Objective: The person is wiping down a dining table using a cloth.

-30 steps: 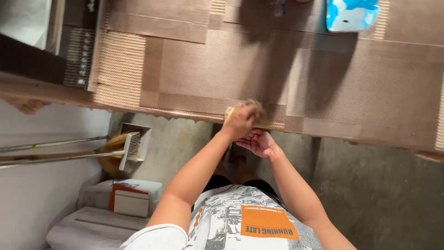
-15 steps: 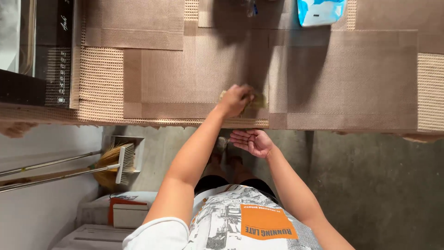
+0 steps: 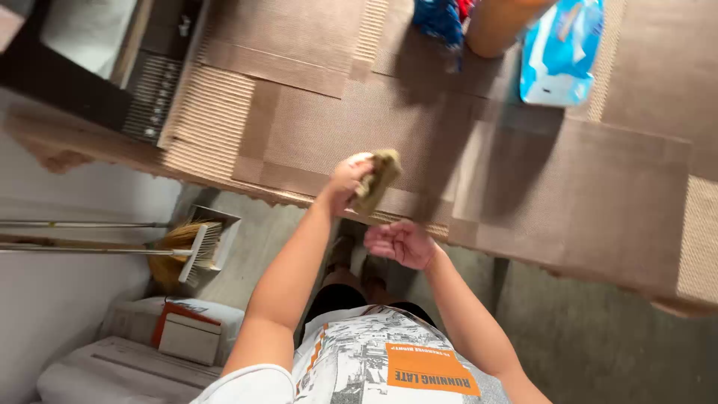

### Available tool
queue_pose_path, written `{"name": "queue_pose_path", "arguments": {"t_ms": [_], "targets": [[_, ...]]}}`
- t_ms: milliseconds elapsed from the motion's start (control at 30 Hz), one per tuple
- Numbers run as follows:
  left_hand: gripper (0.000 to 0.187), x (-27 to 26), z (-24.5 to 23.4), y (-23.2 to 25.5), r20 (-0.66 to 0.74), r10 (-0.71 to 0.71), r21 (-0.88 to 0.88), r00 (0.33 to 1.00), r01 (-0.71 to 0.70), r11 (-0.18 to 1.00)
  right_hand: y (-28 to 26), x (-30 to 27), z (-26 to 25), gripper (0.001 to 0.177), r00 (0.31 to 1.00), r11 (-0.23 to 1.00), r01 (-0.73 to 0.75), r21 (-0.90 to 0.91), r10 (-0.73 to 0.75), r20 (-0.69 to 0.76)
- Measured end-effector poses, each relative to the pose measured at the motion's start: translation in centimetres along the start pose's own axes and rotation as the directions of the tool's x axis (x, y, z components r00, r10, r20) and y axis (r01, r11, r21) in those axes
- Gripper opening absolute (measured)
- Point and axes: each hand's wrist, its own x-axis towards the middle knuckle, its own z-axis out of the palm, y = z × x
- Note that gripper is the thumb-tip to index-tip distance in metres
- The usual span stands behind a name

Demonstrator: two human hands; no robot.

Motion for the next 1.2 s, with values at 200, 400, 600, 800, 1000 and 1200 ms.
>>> {"name": "queue_pose_path", "arguments": {"t_ms": [200,400,600,800,1000,1200], "targets": [[0.030,-4.7,-1.6,8.9,-0.359,0.258,-0.215,0.897,-0.348,0.912,-5.9,5.4,5.2,0.051,0.959,0.958,0.283,-0.035,-0.282,0.040],[0.032,-2.9,-10.0,13.0,-0.517,0.463,0.122,0.720,-0.474,0.872,-11.9,11.8,10.9,0.057,0.946,0.943,0.316,0.108,-0.304,-0.116],[0.026,0.8,-15.1,22.7,-0.503,0.721,0.721,0.476,-0.229,0.654,-15.8,18.9,13.9,0.057,0.939,0.946,0.316,0.074,-0.300,-0.169],[0.033,8.3,-21.5,27.4,-0.450,0.811,0.891,0.374,0.120,0.439,-19.5,24.1,15.3,0.056,0.923,0.926,0.346,0.149,-0.307,-0.234],[0.041,13.4,-26.5,23.5,-0.078,0.869,0.989,0.488,0.149,0.005,-21.6,27.1,12.4,0.056,0.928,0.893,0.355,0.275,-0.303,-0.216],[0.038,15.7,-22.8,24.0,-0.058,0.788,0.989,0.614,0.146,-0.040,-22.4,28.2,12.0,0.056,0.897,0.898,0.329,0.293,-0.200,-0.395]]}}
